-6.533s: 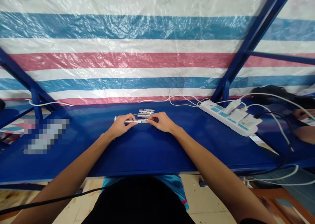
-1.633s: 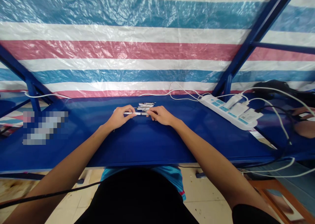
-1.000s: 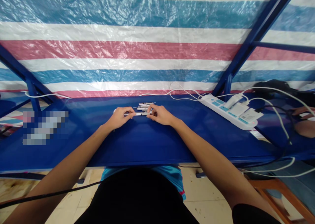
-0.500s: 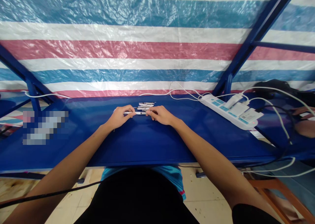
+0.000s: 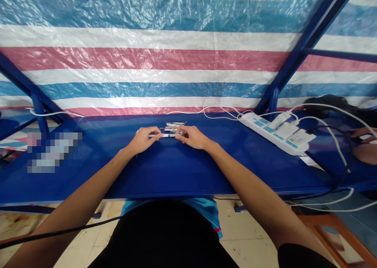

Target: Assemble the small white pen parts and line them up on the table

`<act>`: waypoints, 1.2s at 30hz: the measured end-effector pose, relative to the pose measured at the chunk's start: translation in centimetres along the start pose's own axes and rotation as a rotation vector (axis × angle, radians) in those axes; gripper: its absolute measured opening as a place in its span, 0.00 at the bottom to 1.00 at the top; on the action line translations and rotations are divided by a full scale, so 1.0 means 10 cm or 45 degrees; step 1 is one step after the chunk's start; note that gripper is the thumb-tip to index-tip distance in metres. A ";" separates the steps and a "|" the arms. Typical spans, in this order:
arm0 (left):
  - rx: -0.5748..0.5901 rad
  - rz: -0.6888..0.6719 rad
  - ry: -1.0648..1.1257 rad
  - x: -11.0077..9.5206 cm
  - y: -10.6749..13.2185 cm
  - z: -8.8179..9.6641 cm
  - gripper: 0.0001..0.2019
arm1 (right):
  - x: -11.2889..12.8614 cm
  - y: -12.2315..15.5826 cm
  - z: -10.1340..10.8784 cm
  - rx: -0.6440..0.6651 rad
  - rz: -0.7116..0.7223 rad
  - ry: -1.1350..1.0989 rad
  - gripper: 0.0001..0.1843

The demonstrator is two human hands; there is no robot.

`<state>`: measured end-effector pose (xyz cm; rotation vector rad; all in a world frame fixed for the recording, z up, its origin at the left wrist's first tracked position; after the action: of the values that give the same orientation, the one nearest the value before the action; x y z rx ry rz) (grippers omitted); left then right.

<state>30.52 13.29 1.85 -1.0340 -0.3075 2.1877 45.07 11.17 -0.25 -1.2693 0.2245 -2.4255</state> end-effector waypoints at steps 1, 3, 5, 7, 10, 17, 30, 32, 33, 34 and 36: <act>0.002 -0.006 -0.004 -0.01 0.00 0.00 0.18 | 0.00 0.00 0.00 0.001 -0.002 -0.006 0.15; 0.004 -0.016 -0.015 -0.02 -0.01 0.00 0.18 | 0.01 0.00 0.00 0.007 -0.005 -0.014 0.14; 0.008 -0.020 -0.024 -0.03 -0.01 -0.01 0.19 | 0.03 0.01 0.00 0.008 -0.004 -0.011 0.13; 0.010 -0.016 -0.029 -0.02 -0.01 -0.01 0.19 | 0.04 0.01 0.01 0.006 -0.003 -0.004 0.12; 0.008 -0.003 -0.019 -0.02 0.00 0.00 0.19 | 0.05 0.02 0.02 0.003 0.008 0.000 0.12; -0.008 0.020 0.039 -0.01 -0.01 0.01 0.18 | 0.02 0.00 0.00 0.010 0.025 0.041 0.22; 0.006 0.010 -0.008 0.00 0.00 0.00 0.16 | 0.01 0.00 0.00 -0.001 0.020 0.032 0.15; 0.009 -0.001 -0.028 0.00 0.00 -0.01 0.18 | 0.01 0.01 0.01 -0.006 0.016 0.028 0.15; 0.008 -0.006 -0.035 0.00 -0.01 -0.01 0.19 | 0.02 0.01 0.02 -0.008 0.015 0.025 0.15; 0.009 -0.008 -0.040 0.00 -0.01 -0.01 0.19 | 0.03 0.01 0.02 -0.007 0.015 0.021 0.15; 0.007 -0.007 -0.047 0.01 -0.01 -0.02 0.20 | 0.04 0.02 0.02 -0.006 0.018 0.011 0.16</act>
<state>30.67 13.38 1.73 -0.9895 -0.3205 2.2032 45.07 10.83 0.15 -1.2553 0.2404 -2.4202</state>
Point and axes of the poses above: each hand's wrist, its own y-axis away from the middle knuckle, its own z-axis out of the back of the hand, x = y × z, the point moved 10 cm from there along -y, towards the middle knuckle, and after that the axes turned 11 degrees about -x, right-handed, at the moved point
